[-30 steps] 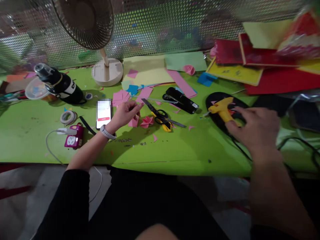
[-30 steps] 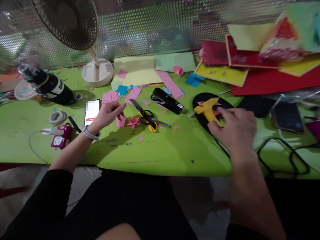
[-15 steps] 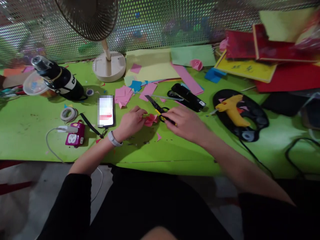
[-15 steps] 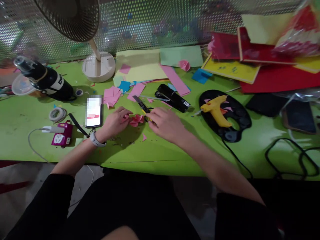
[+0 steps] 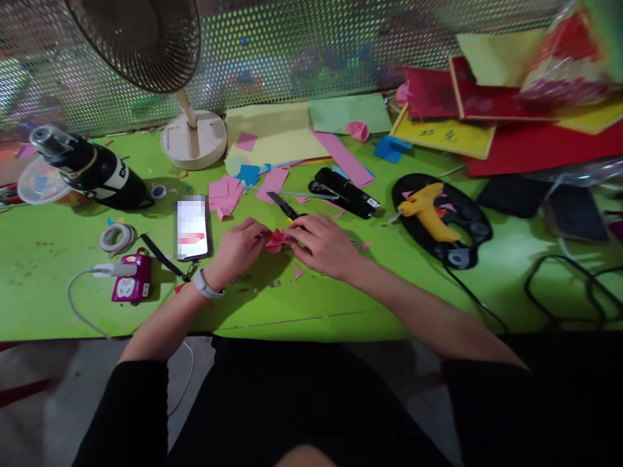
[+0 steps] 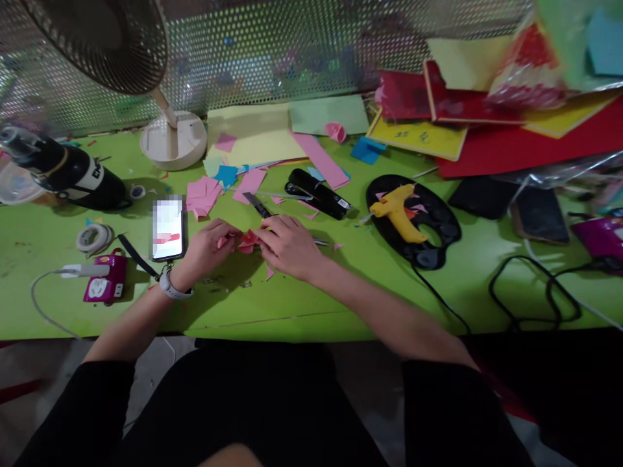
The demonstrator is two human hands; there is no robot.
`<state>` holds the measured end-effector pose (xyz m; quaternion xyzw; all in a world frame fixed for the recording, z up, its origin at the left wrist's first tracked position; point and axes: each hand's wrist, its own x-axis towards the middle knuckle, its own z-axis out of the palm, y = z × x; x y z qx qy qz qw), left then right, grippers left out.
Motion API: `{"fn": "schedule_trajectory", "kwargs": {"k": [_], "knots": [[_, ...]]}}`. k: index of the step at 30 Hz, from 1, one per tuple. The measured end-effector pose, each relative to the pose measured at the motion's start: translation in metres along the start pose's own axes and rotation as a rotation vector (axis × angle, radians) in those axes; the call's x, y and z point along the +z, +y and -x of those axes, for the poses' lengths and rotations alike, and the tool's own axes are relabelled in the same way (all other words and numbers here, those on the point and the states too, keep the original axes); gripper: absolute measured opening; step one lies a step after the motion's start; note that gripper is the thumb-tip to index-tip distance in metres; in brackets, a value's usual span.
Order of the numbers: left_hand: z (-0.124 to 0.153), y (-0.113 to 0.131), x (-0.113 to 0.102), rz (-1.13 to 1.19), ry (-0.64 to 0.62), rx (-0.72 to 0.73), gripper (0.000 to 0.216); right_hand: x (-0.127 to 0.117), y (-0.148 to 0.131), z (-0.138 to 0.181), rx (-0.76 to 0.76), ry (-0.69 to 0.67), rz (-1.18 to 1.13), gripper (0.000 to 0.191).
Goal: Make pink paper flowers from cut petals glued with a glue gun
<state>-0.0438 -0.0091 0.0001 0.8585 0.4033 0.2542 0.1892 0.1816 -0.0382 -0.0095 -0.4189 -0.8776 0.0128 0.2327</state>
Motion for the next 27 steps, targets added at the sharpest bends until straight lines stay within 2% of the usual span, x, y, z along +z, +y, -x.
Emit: {"fn": "schedule_trajectory", "kwargs": {"k": [7,13,19,23,27], "knots": [[0.001,-0.001,0.0,0.023,0.034,-0.044,0.013,0.004,0.006,0.007,0.032,0.049,-0.023,0.024],[0.003,0.003,-0.008,-0.025,-0.009,-0.019,0.015,-0.004,0.009,0.007,0.088,0.072,-0.053,0.021],[0.003,0.005,-0.007,-0.09,-0.075,0.012,0.021,-0.015,0.021,0.008,0.165,0.163,-0.026,0.019],[0.005,0.003,0.001,-0.171,-0.127,0.034,0.018,-0.012,0.018,0.008,0.114,0.077,-0.069,0.019],[0.003,-0.001,-0.001,-0.058,-0.053,-0.038,0.013,-0.012,0.017,0.007,0.124,0.081,-0.074,0.021]]}}
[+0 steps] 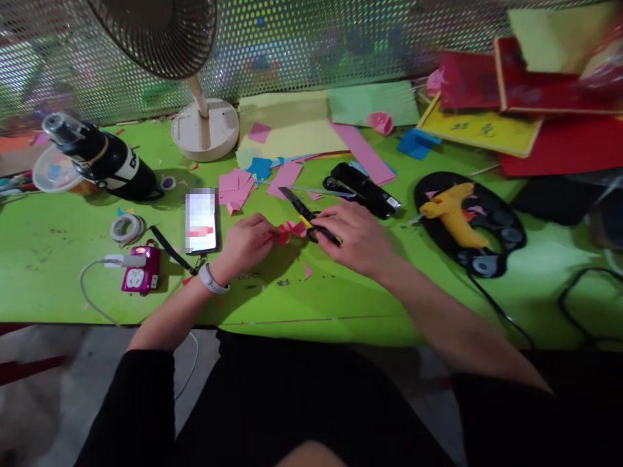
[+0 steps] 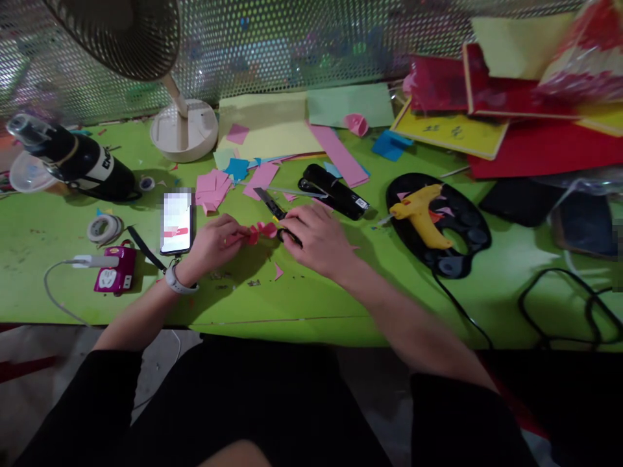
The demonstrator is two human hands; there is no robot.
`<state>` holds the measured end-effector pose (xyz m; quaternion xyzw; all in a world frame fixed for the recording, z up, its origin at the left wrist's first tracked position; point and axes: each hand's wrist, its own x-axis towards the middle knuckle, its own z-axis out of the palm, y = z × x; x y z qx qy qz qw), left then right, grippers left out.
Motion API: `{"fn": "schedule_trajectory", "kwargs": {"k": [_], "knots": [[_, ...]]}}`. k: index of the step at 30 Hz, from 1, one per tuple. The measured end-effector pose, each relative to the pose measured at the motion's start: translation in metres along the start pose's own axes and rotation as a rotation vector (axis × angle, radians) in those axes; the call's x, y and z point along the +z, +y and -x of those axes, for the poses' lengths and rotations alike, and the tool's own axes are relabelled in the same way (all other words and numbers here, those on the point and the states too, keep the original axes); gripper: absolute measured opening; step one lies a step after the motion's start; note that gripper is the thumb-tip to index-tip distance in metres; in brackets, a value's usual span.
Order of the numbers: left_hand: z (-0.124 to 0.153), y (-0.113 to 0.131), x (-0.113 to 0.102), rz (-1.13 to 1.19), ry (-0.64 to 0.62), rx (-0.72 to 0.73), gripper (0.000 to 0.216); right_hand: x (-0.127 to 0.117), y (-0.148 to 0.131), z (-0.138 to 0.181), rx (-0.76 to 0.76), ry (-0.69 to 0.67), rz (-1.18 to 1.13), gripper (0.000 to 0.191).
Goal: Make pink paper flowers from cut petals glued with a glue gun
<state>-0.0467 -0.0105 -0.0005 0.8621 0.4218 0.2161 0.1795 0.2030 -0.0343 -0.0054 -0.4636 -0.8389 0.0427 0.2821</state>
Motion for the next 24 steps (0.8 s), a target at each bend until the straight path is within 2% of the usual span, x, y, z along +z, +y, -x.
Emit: {"fn": "schedule_trajectory", "kwargs": {"k": [5,9,13,18,21,24], "knots": [[-0.008,-0.012,-0.013,0.415,0.147,-0.217,0.015,-0.01,0.006,-0.001,0.084,0.09,-0.018,0.021],[-0.013,-0.019,-0.017,0.615,0.194,-0.34,0.014,-0.009,-0.002,0.001,-0.025,-0.029,-0.037,0.017],[-0.012,-0.021,-0.013,0.652,0.112,-0.365,0.015,0.003,-0.017,0.006,-0.19,-0.151,0.029,0.013],[-0.01,-0.024,-0.006,0.78,-0.026,-0.393,0.021,0.015,-0.02,0.008,-0.223,-0.196,0.042,0.011],[-0.009,-0.022,-0.004,0.858,-0.052,-0.399,0.023,0.008,-0.018,0.005,-0.186,-0.113,-0.019,0.013],[-0.007,-0.016,-0.004,0.908,-0.135,-0.357,0.019,-0.004,-0.019,0.001,-0.017,0.069,-0.108,0.024]]}}
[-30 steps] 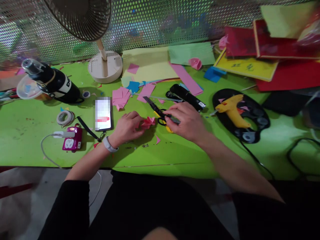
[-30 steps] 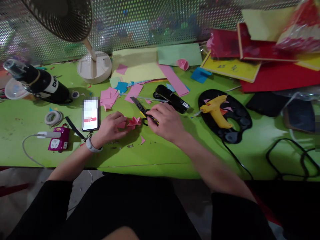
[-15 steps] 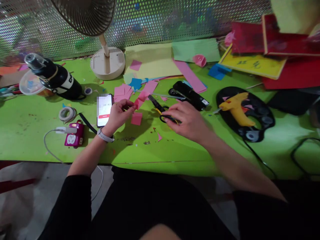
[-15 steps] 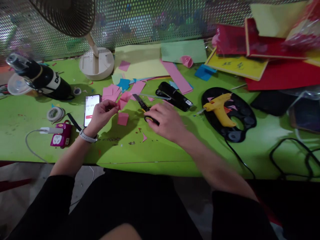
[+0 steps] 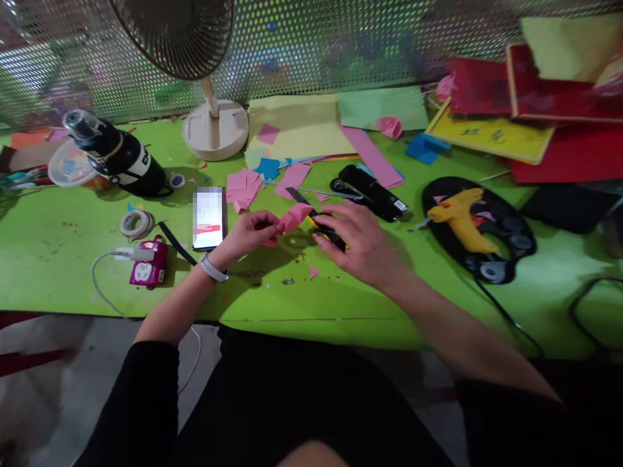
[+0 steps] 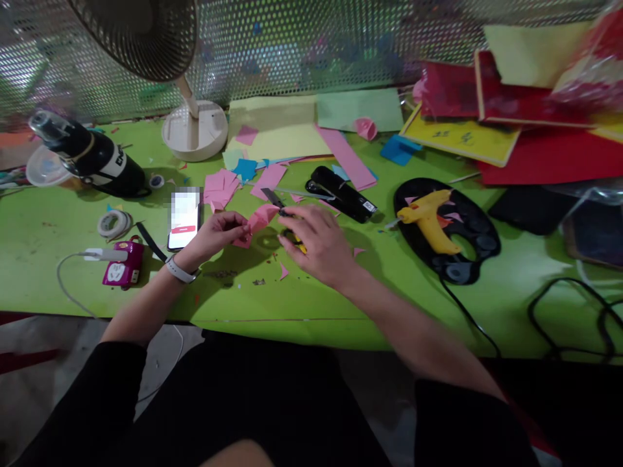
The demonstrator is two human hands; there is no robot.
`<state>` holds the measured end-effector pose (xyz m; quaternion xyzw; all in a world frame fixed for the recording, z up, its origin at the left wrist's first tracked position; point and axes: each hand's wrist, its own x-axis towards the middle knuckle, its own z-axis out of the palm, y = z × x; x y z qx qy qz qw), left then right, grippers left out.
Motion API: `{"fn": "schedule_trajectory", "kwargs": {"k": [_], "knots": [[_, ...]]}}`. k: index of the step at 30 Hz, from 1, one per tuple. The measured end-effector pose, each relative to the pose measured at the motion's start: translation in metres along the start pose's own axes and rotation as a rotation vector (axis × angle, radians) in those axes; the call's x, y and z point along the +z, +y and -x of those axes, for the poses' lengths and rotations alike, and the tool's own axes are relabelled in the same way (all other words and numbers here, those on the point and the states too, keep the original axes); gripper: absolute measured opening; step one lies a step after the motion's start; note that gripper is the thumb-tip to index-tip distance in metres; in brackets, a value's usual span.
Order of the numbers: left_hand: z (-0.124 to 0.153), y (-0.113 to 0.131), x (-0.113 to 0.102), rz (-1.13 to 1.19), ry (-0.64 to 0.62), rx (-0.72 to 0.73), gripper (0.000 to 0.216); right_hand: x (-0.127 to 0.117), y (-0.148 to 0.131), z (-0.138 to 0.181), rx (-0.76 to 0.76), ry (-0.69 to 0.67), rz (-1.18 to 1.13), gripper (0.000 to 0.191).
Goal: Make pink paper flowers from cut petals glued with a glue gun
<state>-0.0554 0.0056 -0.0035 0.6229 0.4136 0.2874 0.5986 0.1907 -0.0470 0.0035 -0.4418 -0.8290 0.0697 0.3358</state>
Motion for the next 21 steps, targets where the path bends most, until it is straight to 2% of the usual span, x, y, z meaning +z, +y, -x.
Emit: {"fn": "schedule_trajectory", "kwargs": {"k": [3,6,9,12,16,21], "knots": [[0.002,0.003,0.004,-0.017,-0.116,0.019,0.016,-0.005,-0.005,-0.003,0.123,0.118,-0.112,0.029],[0.005,0.005,0.009,-0.03,-0.183,0.038,0.017,-0.003,-0.007,-0.003,0.111,0.084,-0.197,0.017],[0.008,0.008,0.014,-0.035,-0.06,0.067,0.021,0.0,-0.008,-0.003,0.106,0.035,-0.225,0.007],[0.012,0.011,0.022,-0.005,0.061,0.105,0.023,0.001,-0.007,-0.003,0.131,0.096,-0.238,0.006],[0.016,0.01,0.03,-0.058,0.06,0.186,0.032,0.004,-0.007,-0.003,0.16,0.14,-0.3,0.005],[0.014,0.002,0.032,0.052,-0.037,0.012,0.031,0.008,-0.009,-0.004,0.181,0.1,-0.355,0.007]]}}
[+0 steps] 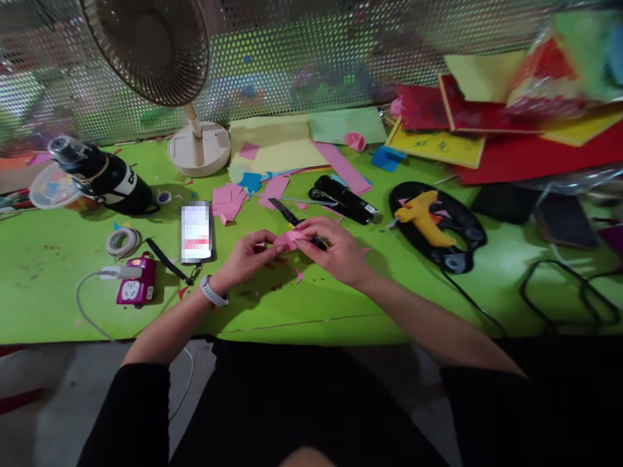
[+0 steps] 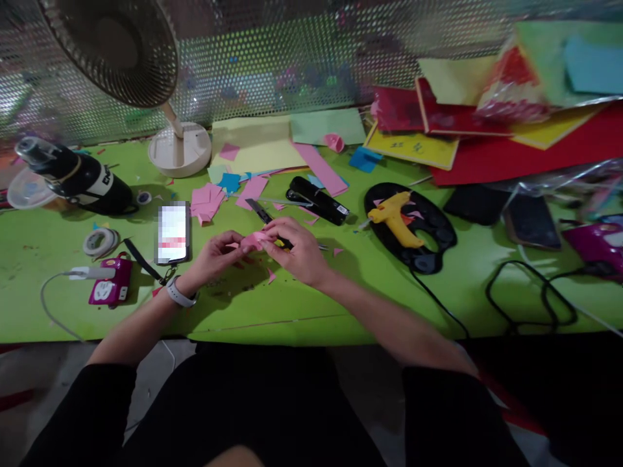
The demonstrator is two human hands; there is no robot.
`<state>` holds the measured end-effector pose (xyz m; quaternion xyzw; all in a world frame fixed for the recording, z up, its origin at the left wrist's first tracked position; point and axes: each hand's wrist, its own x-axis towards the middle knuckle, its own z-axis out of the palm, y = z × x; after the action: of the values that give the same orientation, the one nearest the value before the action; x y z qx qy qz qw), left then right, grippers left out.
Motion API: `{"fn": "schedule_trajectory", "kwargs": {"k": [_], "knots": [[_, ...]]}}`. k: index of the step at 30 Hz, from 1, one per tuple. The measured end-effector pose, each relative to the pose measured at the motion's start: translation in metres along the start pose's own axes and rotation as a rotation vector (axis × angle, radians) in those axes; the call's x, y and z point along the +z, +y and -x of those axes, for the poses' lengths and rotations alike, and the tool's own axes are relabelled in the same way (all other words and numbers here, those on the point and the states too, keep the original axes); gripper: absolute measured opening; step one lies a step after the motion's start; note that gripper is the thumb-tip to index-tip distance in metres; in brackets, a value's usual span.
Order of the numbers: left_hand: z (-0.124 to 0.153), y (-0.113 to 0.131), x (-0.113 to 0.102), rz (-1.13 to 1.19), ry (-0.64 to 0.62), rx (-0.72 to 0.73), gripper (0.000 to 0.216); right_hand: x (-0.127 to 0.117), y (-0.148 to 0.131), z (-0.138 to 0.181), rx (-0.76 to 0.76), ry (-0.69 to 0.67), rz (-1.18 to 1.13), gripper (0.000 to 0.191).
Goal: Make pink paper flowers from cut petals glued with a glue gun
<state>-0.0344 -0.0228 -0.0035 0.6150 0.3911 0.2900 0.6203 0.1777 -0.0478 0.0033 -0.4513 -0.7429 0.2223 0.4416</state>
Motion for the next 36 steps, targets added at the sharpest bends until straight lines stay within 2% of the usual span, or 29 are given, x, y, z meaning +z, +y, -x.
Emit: {"fn": "schedule_trajectory", "kwargs": {"k": [3,5,7,10,12,15,19,25,29,31,34,36], "knots": [[-0.002,-0.001,-0.001,0.024,0.066,-0.018,0.035,-0.018,0.006,0.0,0.022,-0.037,0.04,0.014],[-0.003,0.002,-0.003,-0.004,0.101,0.003,0.036,-0.045,0.017,0.005,0.064,-0.018,0.181,0.022],[-0.003,0.005,-0.004,-0.017,0.096,0.014,0.036,-0.081,0.034,0.014,0.154,0.042,0.437,0.028],[-0.003,0.01,-0.006,0.001,0.079,0.012,0.034,-0.133,0.062,0.032,0.43,0.071,0.849,0.045],[-0.004,0.011,-0.006,0.007,0.082,0.011,0.033,-0.154,0.075,0.04,0.692,-0.043,0.98,0.056],[-0.005,0.008,-0.007,0.013,0.098,0.011,0.032,-0.162,0.083,0.043,0.882,-0.211,1.001,0.064],[-0.007,0.003,-0.007,0.011,0.112,0.017,0.032,-0.156,0.083,0.035,0.886,-0.236,0.982,0.072],[-0.007,0.004,-0.01,0.011,0.129,0.025,0.032,-0.155,0.088,0.024,0.9,-0.261,0.929,0.071],[-0.007,0.004,-0.011,0.0,0.112,0.04,0.031,-0.153,0.088,0.027,0.896,-0.163,0.926,0.066],[-0.007,0.004,-0.011,-0.002,0.121,0.042,0.033,-0.155,0.088,0.031,0.87,-0.055,0.937,0.065],[-0.007,0.003,-0.01,-0.001,0.125,0.067,0.033,-0.164,0.087,0.039,0.711,0.283,0.931,0.062],[-0.006,0.003,-0.009,-0.008,0.121,0.105,0.032,-0.169,0.087,0.04,0.613,0.503,0.82,0.054]]}}
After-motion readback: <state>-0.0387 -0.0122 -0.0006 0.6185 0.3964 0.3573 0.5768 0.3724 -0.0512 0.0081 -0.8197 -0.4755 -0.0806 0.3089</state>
